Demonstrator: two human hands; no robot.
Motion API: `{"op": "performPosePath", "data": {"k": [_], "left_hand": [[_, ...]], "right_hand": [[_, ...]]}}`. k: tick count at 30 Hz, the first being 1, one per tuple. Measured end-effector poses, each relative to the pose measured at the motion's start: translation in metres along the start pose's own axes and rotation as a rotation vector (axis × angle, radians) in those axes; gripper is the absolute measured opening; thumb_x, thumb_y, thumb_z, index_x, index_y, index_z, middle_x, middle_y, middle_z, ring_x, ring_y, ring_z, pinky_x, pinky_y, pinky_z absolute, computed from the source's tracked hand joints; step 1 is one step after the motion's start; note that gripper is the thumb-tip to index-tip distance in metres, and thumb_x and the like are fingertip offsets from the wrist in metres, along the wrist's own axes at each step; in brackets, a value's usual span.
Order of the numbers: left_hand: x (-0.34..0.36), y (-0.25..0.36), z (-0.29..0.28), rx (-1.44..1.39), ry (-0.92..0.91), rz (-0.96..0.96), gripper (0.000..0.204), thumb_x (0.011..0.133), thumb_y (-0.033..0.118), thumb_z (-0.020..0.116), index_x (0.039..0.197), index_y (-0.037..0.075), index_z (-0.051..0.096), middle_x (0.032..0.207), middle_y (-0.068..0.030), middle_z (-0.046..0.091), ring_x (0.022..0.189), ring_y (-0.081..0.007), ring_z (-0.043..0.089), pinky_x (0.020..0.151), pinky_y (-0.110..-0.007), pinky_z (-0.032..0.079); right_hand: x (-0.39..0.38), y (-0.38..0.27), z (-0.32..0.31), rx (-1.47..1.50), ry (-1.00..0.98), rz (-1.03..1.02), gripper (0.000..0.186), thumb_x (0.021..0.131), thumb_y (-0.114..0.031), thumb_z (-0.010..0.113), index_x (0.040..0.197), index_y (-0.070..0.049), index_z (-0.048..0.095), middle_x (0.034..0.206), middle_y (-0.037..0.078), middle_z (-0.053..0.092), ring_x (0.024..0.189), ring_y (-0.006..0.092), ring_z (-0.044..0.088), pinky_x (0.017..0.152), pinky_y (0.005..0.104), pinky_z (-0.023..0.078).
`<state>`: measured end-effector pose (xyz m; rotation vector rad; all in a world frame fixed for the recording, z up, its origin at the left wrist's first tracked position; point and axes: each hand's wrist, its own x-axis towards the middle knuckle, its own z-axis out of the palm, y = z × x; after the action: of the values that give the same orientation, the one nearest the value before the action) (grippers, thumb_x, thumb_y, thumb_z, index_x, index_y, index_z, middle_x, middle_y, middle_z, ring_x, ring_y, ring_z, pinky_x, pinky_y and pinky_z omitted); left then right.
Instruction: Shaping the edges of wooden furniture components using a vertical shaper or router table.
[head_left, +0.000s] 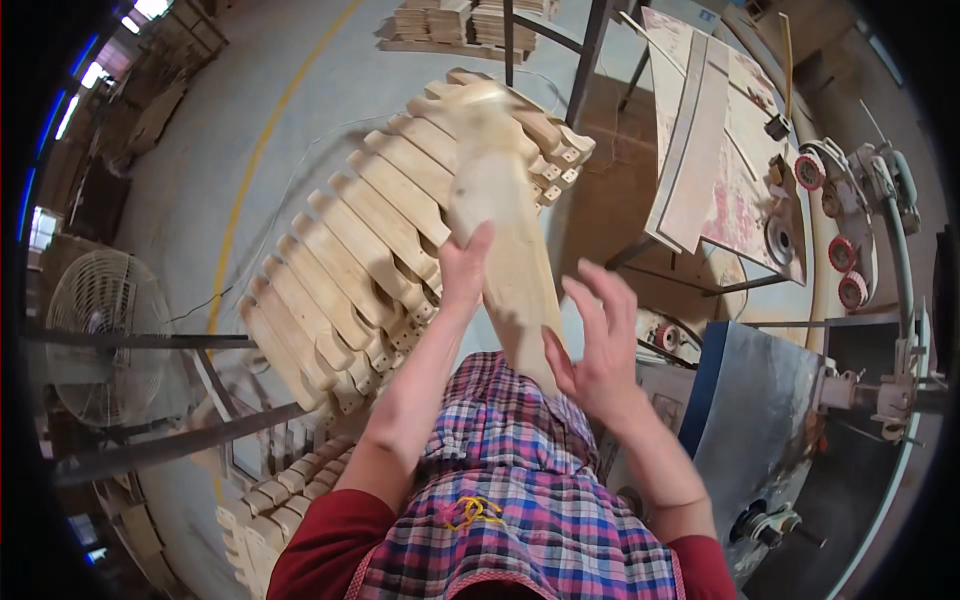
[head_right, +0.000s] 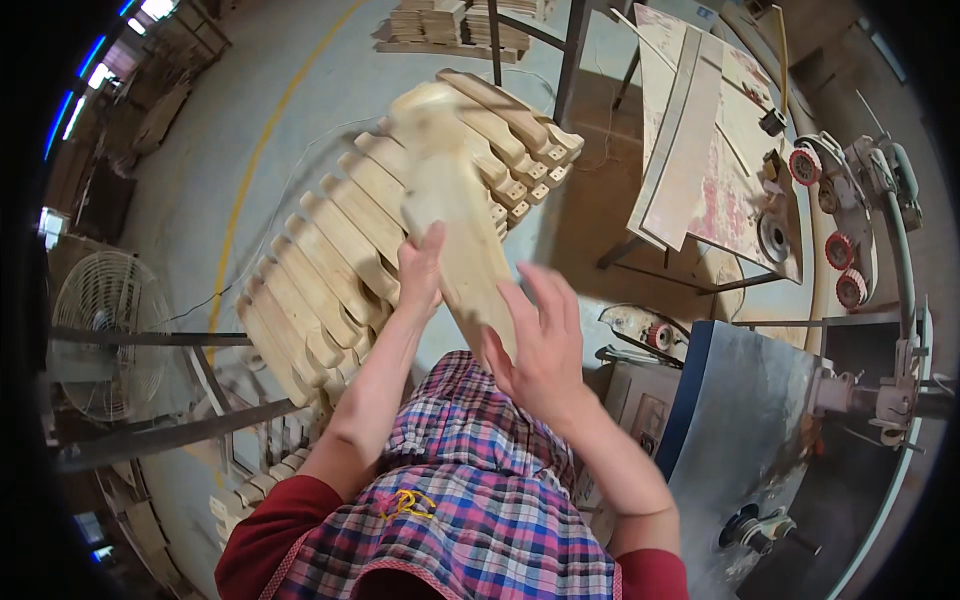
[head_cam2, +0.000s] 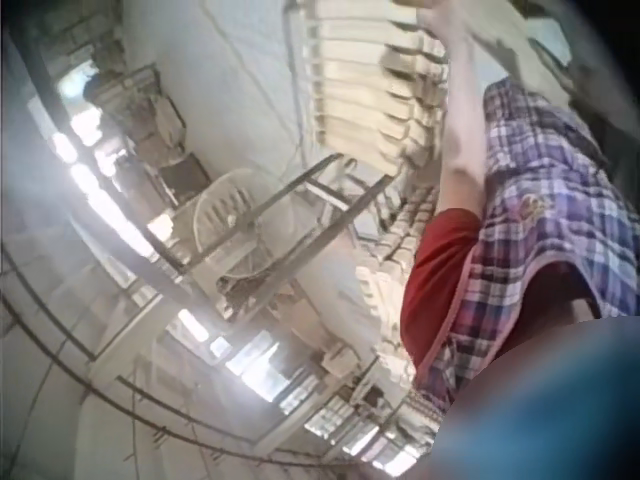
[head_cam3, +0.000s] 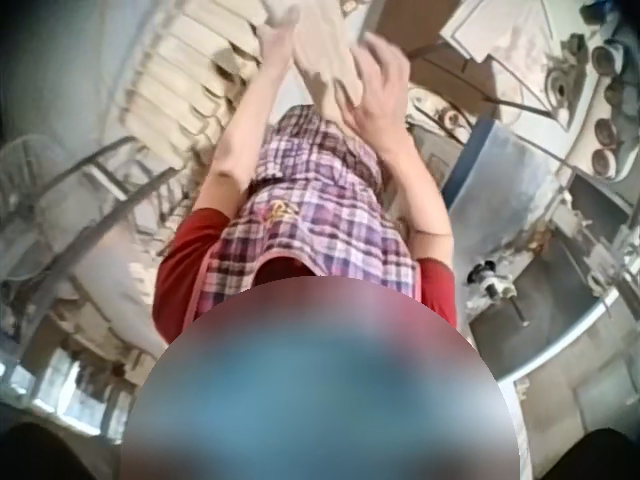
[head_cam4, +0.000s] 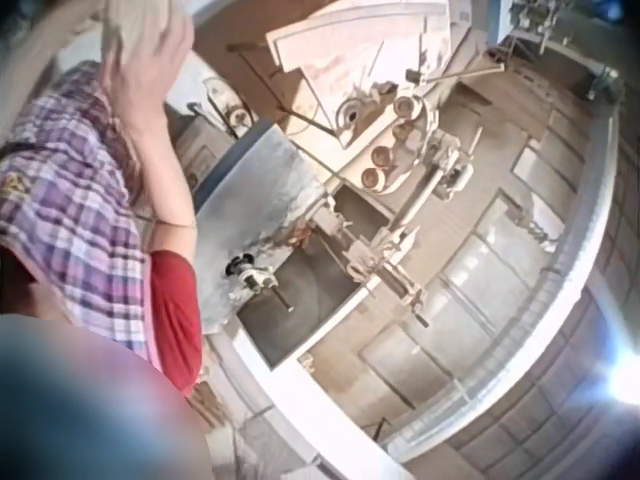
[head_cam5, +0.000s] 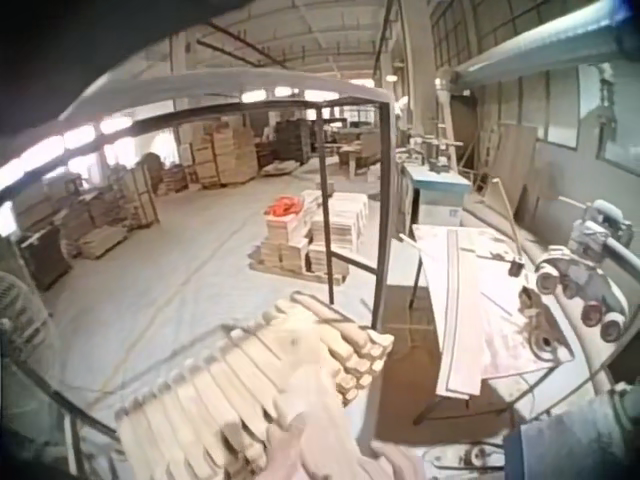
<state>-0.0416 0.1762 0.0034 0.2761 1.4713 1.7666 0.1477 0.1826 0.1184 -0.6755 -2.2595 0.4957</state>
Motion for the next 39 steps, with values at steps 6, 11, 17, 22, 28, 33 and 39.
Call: {"op": "performPosePath", "data": {"k": [6,11,17,22,28,33,39], "left_hand": [[0.027,0.022,0.049,0.985,-0.566,0.638,0.043,0.062,0.033,0.077,0.083,0.000,0.059,0.072,-0.0144,0.064,0.062,-0.0259,0.061,0.060,-0.034,0.049],[0.082,0.001,0.072,1.341,-0.890,0.738,0.037,0.060,0.032,0.073,0.074,0.004,0.054,0.066,-0.0110,0.062,0.061,-0.0336,0.059,0.058,-0.038,0.046],[0.172,0.006,0.106,1.485,-0.966,0.609,0.037,0.067,0.034,0.072,0.082,0.006,0.055,0.079,-0.0095,0.062,0.068,-0.0297,0.059,0.064,-0.036,0.047],[0.252,0.003,0.124,1.094,-0.436,0.832,0.041,0.071,0.029,0.071,0.101,0.006,0.054,0.094,-0.0083,0.060,0.086,-0.0249,0.058,0.077,-0.035,0.045],[0.286,-0.032,0.067,1.229,-0.379,0.277,0.038,0.077,0.027,0.064,0.108,0.007,0.053,0.097,-0.0087,0.060,0.089,-0.0268,0.057,0.080,-0.035,0.044],[0.257,-0.086,0.026,1.136,-0.241,0.038,0.030,0.075,0.018,0.069,0.100,0.006,0.056,0.090,-0.0073,0.062,0.081,-0.0263,0.059,0.072,-0.033,0.046],[0.240,-0.096,0.027,1.059,-0.147,-0.330,0.029,0.076,0.015,0.069,0.100,0.005,0.058,0.089,-0.0078,0.064,0.079,-0.0257,0.060,0.071,-0.033,0.047]], "right_hand": [[0.093,0.067,0.018,-0.978,-0.438,-0.221,0.045,0.071,-0.020,0.062,0.111,-0.003,0.051,0.108,0.020,0.055,0.102,0.0317,0.050,0.099,0.0444,0.029],[0.103,0.142,0.043,-0.451,-0.964,0.177,0.027,0.067,-0.027,0.067,0.072,-0.003,0.055,0.070,0.014,0.062,0.062,0.0345,0.059,0.065,0.0403,0.046],[0.117,0.235,0.088,-0.024,-0.749,0.482,0.029,0.061,-0.013,0.074,0.079,0.001,0.056,0.070,0.014,0.061,0.056,0.0229,0.052,0.056,0.0309,0.046],[0.161,0.337,0.143,0.395,-0.475,0.783,0.029,0.062,-0.005,0.072,0.086,0.001,0.057,0.076,0.013,0.061,0.062,0.0186,0.052,0.061,0.0282,0.046],[0.272,0.471,0.247,0.105,-0.316,0.663,0.030,0.063,-0.013,0.066,0.088,0.003,0.058,0.072,0.015,0.060,0.060,0.0262,0.053,0.062,0.0329,0.046],[0.343,0.559,0.328,-0.155,-0.366,0.666,0.025,0.064,-0.016,0.066,0.079,-0.001,0.052,0.069,0.013,0.058,0.061,0.0303,0.054,0.062,0.0362,0.045],[0.337,0.638,0.395,-0.301,-0.357,0.593,0.025,0.068,-0.021,0.063,0.080,-0.003,0.052,0.068,0.015,0.059,0.062,0.0333,0.058,0.060,0.0411,0.047]]}}
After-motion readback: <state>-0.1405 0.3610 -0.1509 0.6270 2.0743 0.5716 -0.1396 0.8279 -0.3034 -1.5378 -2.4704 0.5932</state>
